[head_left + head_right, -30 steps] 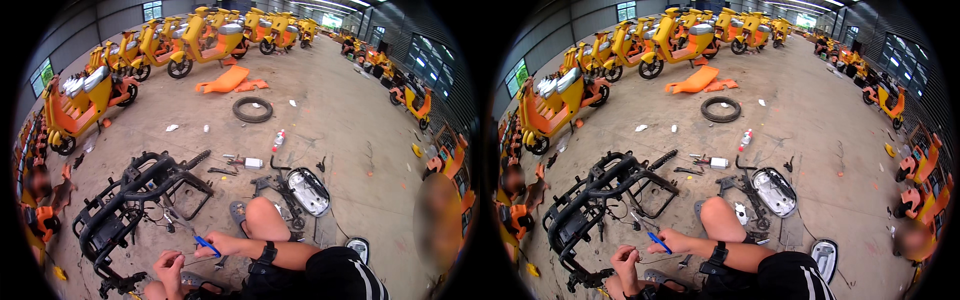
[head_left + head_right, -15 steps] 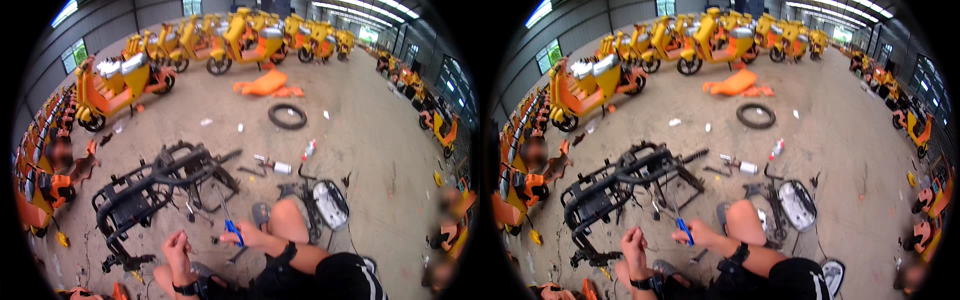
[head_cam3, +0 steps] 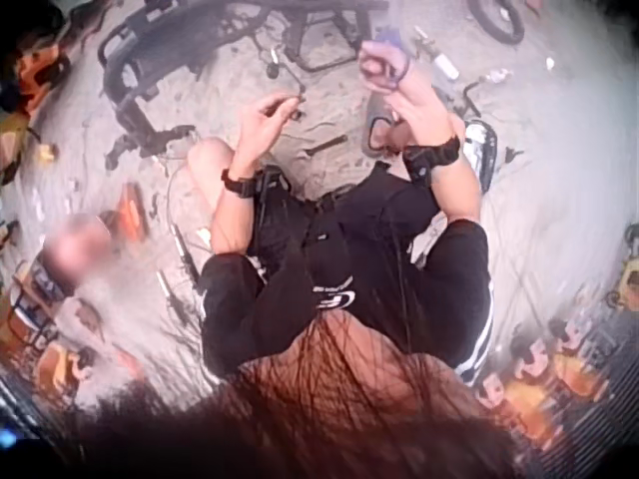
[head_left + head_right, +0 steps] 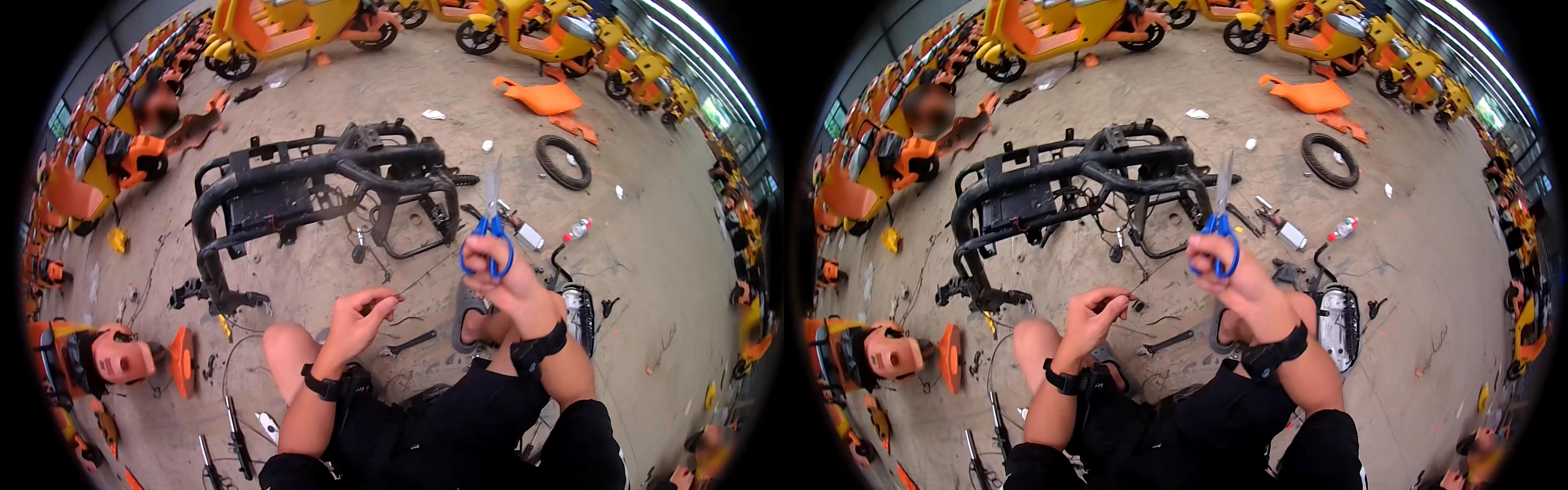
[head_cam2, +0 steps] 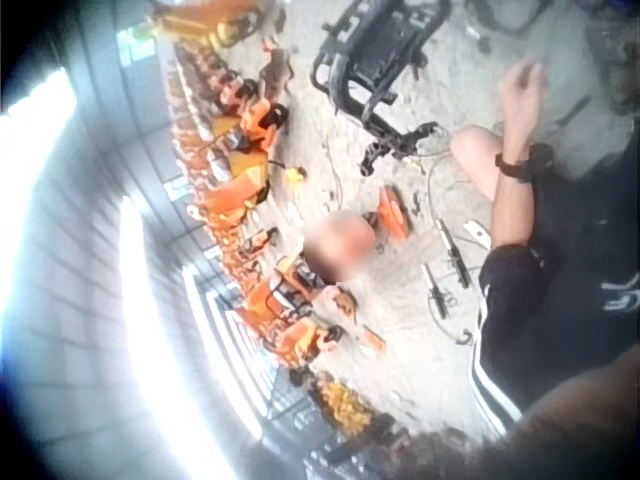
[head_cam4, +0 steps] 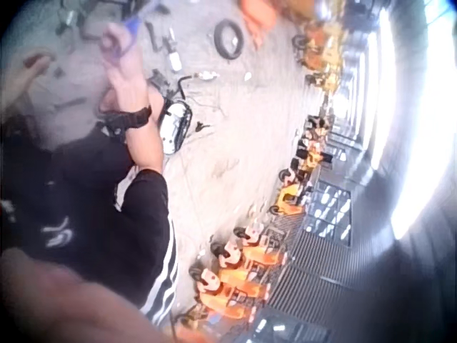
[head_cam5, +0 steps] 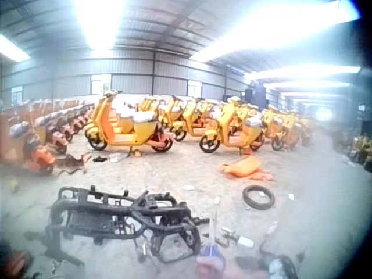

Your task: The person strips the insulation from a wire using scissors and attaches it to a connector while sitting on the floor.

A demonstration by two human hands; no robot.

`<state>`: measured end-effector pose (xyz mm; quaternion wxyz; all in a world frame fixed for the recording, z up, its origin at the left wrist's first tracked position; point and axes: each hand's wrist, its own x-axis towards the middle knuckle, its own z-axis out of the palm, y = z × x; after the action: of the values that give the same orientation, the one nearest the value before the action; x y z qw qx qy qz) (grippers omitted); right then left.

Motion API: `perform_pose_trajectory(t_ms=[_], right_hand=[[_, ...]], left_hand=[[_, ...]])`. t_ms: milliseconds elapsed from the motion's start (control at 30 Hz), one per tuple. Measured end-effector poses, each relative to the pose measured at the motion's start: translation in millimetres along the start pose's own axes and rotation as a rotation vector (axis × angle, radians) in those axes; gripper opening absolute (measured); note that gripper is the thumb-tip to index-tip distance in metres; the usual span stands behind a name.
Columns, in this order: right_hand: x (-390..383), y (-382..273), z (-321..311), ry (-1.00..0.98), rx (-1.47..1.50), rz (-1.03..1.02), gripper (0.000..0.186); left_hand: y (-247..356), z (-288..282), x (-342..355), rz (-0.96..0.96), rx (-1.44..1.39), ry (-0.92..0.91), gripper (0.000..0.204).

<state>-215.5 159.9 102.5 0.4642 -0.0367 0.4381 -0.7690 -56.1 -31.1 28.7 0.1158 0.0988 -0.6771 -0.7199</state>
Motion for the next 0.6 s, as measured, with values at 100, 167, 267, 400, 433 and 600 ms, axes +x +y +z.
perform_pose_trajectory(t_ms=[100, 167, 267, 400, 433, 600], right_hand=[[32, -11, -11, -0.056, 0.16, -0.001, 0.018], [43, -7, -17, -0.032, 0.149, -0.011, 0.017], [52, 4, -27, 0.111, -0.041, -0.044, 0.017], [42, 7, -11, 0.251, -0.38, -0.065, 0.03], [42, 12, -13, 0.267, -0.481, -0.171, 0.028], [27, 21, -10, 0.286, -0.932, -0.587, 0.028]], left_hand=[[4, -3, -4, -0.036, -0.015, -0.063, 0.018], [6, -3, -5, -0.059, 0.028, -0.083, 0.019], [8, -5, -7, -0.037, 0.092, -0.05, 0.02], [12, -11, -8, -0.016, 0.225, 0.042, 0.019], [11, -13, -9, -0.043, 0.244, 0.063, 0.019], [9, -16, -5, -0.054, 0.238, 0.16, 0.02]])
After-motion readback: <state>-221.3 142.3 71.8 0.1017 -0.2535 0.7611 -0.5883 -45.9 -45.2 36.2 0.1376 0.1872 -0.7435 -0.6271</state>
